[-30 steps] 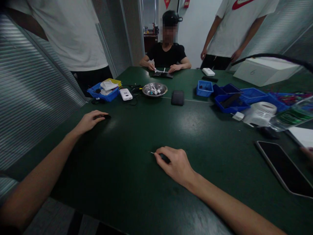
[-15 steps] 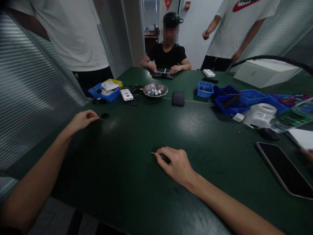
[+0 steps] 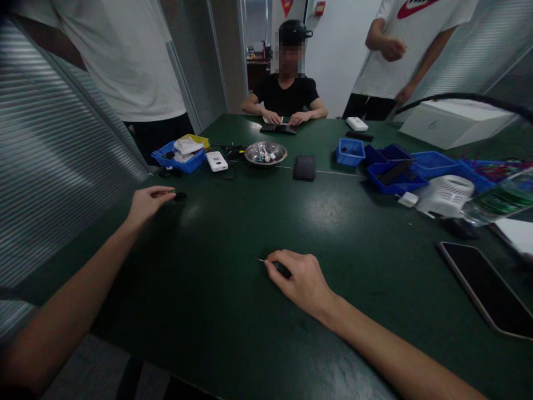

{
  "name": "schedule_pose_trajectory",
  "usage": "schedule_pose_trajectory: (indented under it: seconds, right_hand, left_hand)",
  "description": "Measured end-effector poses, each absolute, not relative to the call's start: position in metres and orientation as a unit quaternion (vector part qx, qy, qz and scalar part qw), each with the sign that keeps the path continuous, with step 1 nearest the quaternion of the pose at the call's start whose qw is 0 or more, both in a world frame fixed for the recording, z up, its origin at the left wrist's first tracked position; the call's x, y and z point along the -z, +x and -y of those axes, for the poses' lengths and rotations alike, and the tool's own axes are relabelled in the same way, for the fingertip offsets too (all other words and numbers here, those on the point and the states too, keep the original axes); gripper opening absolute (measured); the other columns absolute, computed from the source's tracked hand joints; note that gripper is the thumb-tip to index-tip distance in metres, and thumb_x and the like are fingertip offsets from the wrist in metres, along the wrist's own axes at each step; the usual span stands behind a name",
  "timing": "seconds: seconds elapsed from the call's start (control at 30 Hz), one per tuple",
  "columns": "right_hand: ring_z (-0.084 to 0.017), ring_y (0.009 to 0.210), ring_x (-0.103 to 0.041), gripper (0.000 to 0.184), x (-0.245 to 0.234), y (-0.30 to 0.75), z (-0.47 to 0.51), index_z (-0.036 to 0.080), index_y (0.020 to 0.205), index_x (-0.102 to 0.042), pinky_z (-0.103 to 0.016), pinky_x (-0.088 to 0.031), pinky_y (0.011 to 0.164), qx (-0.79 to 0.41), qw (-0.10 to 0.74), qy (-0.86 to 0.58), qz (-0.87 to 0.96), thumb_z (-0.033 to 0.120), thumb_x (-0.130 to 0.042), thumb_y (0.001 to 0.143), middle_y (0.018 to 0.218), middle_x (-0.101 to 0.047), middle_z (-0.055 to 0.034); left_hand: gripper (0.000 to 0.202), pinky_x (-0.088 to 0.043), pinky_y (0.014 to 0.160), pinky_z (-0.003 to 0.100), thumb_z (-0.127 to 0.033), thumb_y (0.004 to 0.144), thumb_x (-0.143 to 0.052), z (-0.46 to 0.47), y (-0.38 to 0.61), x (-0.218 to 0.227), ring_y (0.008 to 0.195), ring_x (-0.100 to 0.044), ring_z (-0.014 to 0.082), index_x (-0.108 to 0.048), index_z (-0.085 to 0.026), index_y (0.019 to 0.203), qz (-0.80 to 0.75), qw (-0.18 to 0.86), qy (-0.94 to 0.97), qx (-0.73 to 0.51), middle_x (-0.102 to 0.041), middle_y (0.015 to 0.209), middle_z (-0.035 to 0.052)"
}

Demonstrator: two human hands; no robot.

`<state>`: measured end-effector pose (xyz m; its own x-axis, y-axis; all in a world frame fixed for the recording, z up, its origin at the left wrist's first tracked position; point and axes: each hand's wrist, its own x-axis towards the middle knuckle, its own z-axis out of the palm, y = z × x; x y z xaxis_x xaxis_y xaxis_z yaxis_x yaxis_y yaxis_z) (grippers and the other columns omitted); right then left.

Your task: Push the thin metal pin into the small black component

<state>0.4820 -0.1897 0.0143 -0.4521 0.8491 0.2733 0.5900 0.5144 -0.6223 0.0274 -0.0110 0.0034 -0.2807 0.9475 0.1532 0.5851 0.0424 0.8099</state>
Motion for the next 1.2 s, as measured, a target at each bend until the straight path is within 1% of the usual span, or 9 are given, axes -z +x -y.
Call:
schedule_pose_trajectory:
  seconds: [0.17,0.3,0.6,0.73,0.87,1.03,1.2]
  right_hand:
    - [-0.015,0.071,-0.070,0.025,-0.016,0.481,0.189,0.020,0.103,-0.073,-0.026,-0.055,0.066,-0.224,0.289,-0.435,0.822,0.032,-0.052,0.103,0.093,-0.076,-0.0046]
    - [-0.015,0.071,-0.070,0.025,-0.016,0.481,0.190,0.020,0.103,-0.073,-0.026,-0.056,0.064,-0.228,0.290,-0.437,0.820,0.032,-0.052,0.104,0.093,-0.076,-0.0049]
    - [-0.015,0.072,-0.070,0.024,-0.013,0.482,0.190,0.020,0.104,-0.072,-0.027,-0.054,0.066,-0.225,0.282,-0.438,0.824,0.033,-0.052,0.104,0.093,-0.075,-0.0045]
    - [-0.015,0.072,-0.069,0.024,-0.014,0.482,0.190,0.020,0.102,-0.072,-0.026,-0.053,0.066,-0.227,0.281,-0.438,0.823,0.033,-0.052,0.104,0.091,-0.074,-0.0041]
    - [-0.015,0.070,-0.068,0.025,-0.015,0.481,0.190,0.020,0.102,-0.073,-0.026,-0.052,0.065,-0.229,0.277,-0.441,0.822,0.033,-0.052,0.104,0.091,-0.075,-0.0038]
    - [-0.014,0.070,-0.069,0.026,-0.014,0.481,0.190,0.020,0.102,-0.073,-0.026,-0.052,0.065,-0.227,0.277,-0.443,0.822,0.034,-0.051,0.104,0.091,-0.074,-0.0031]
    - [-0.014,0.069,-0.068,0.023,-0.011,0.483,0.191,0.020,0.103,-0.072,-0.026,-0.052,0.065,-0.228,0.280,-0.441,0.822,0.033,-0.053,0.104,0.091,-0.074,-0.0025]
  left_hand:
    - [0.038,-0.053,0.078,0.033,-0.039,0.075,-0.081,0.005,0.037,0.011,0.088,-0.069,0.0231,-0.080,-0.020,0.108,-0.686,0.176,0.578,-0.405,-0.076,0.099,0.0082]
    - [0.037,-0.052,0.076,0.033,-0.038,0.075,-0.080,0.003,0.041,0.014,0.086,-0.068,0.0232,-0.080,-0.019,0.107,-0.692,0.166,0.584,-0.391,-0.076,0.096,0.0086]
    - [0.039,-0.054,0.081,0.034,-0.038,0.075,-0.080,0.006,0.044,0.010,0.092,-0.070,0.0241,-0.079,-0.019,0.109,-0.698,0.189,0.569,-0.392,-0.077,0.103,0.0088]
    - [0.039,-0.053,0.083,0.034,-0.037,0.073,-0.082,0.005,0.044,0.011,0.092,-0.070,0.0235,-0.079,-0.018,0.108,-0.687,0.190,0.571,-0.407,-0.077,0.102,0.0092]
    - [0.040,-0.053,0.085,0.034,-0.038,0.074,-0.082,0.005,0.042,0.012,0.092,-0.071,0.0237,-0.080,-0.018,0.108,-0.689,0.196,0.573,-0.398,-0.078,0.103,0.0092]
    - [0.034,-0.053,0.086,0.034,-0.042,0.077,-0.080,0.005,0.041,0.013,0.090,-0.071,0.0241,-0.081,-0.019,0.102,-0.692,0.188,0.569,-0.403,-0.078,0.098,0.0082]
    - [0.034,-0.052,0.085,0.035,-0.041,0.073,-0.081,0.001,0.041,0.013,0.093,-0.070,0.0252,-0.081,-0.018,0.099,-0.686,0.229,0.552,-0.415,-0.078,0.098,0.0084]
